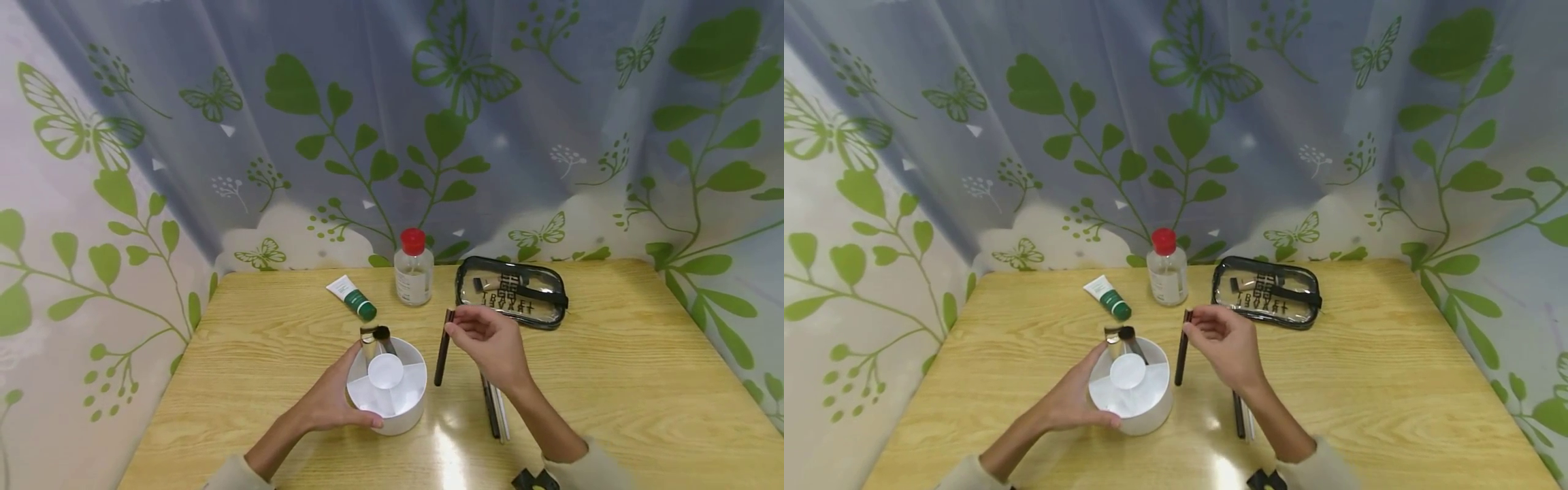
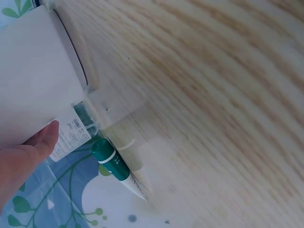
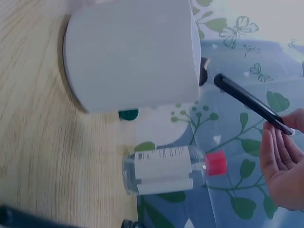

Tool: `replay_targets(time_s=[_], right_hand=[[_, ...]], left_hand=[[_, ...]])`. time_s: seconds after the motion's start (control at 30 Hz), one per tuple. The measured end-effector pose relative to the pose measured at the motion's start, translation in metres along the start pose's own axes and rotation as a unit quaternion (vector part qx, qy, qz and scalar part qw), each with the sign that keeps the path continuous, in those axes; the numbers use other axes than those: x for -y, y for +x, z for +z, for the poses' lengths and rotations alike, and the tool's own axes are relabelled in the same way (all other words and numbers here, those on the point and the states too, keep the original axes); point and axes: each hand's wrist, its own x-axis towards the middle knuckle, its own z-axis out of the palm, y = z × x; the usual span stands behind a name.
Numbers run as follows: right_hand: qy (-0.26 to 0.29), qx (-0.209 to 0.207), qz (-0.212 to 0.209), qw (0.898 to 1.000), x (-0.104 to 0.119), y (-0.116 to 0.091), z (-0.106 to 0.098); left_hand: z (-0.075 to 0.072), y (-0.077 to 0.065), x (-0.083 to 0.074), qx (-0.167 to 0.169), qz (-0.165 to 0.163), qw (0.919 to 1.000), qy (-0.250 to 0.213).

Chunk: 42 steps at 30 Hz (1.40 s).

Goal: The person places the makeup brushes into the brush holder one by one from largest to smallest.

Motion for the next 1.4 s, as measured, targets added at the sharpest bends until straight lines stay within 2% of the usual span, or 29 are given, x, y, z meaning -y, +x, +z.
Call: replay_targets(time_s=[0.17, 0.53, 0.63, 0.7, 0.9, 1.0, 1.2, 1.4], right_hand=[[0.022, -0.004, -0.015, 1.000, 0.000, -0.001, 0.011], [0.012, 0.051, -0.011, 0.999, -0.016, -0.014, 0.025], [0.001, 0.054, -0.031, 0.998, -0.021, -0.018, 0.027], [-0.005, 0.053, -0.030, 0.998, -0.023, -0.020, 0.028], [-0.035, 0.059, 0.016, 0.998, -0.026, -0.022, 0.027], [-0.059, 0.066, 0.022, 0.996, -0.028, -0.022, 0.027], [-0.103, 0.088, 0.000, 0.991, -0.034, -0.024, 0.029], [-0.138, 0.089, -0.030, 0.986, -0.038, -0.024, 0.030]], left_hand=[[0.000, 0.000, 0.000, -0.001, 0.000, 1.0000, 0.007], [0.000, 0.002, 0.001, -0.003, 0.012, 0.9999, -0.001], [0.001, 0.002, 0.002, -0.004, 0.017, 0.9998, -0.005], [0.000, 0.002, 0.002, -0.003, 0.017, 0.9998, -0.007], [0.001, 0.002, 0.002, -0.002, 0.008, 0.9999, -0.009], [0.001, 0.002, 0.002, -0.004, 0.008, 0.9999, -0.011], [0.001, 0.002, 0.001, -0.003, 0.011, 0.9998, -0.018], [0.000, 0.002, -0.001, 0.000, 0.019, 0.9997, -0.017]])
